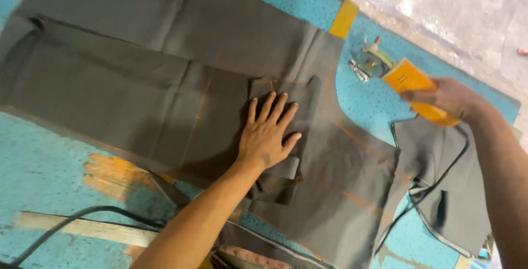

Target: Using an electric rotary cutter to cut out patterns from a large piece of fabric along marked lines.

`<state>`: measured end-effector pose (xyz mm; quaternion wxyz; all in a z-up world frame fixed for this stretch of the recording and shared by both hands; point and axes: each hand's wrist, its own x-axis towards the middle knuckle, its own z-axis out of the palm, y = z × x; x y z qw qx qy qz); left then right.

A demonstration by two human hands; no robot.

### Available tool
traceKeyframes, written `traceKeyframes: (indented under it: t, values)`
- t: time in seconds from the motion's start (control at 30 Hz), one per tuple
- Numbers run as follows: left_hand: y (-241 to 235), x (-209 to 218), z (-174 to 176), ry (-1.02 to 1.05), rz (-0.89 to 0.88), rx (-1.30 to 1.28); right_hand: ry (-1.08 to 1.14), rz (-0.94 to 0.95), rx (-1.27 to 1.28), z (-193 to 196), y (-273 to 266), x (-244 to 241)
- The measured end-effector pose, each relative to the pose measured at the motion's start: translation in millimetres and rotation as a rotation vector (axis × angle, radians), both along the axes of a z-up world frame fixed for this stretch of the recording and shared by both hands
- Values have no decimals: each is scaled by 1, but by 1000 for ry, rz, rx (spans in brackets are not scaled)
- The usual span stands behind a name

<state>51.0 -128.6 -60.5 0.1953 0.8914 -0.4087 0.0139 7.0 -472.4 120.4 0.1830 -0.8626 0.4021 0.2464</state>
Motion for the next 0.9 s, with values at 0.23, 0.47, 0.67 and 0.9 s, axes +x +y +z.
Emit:
traceKeyframes:
  t: [0.23, 0.47, 0.67, 0.9]
  values:
    - [0, -2, -2, -30, 8, 47, 60, 177, -200, -4, -13, 34]
    - [-1, -2, -3, -60, 30, 4, 43, 379, -357, -4, -53, 68]
    - [-2, -1, -7, -82, 42, 36, 88, 436, -383, -7, -61, 83]
    - [-2, -3, -4, -92, 32, 52, 139, 562, -402, -25, -82, 81]
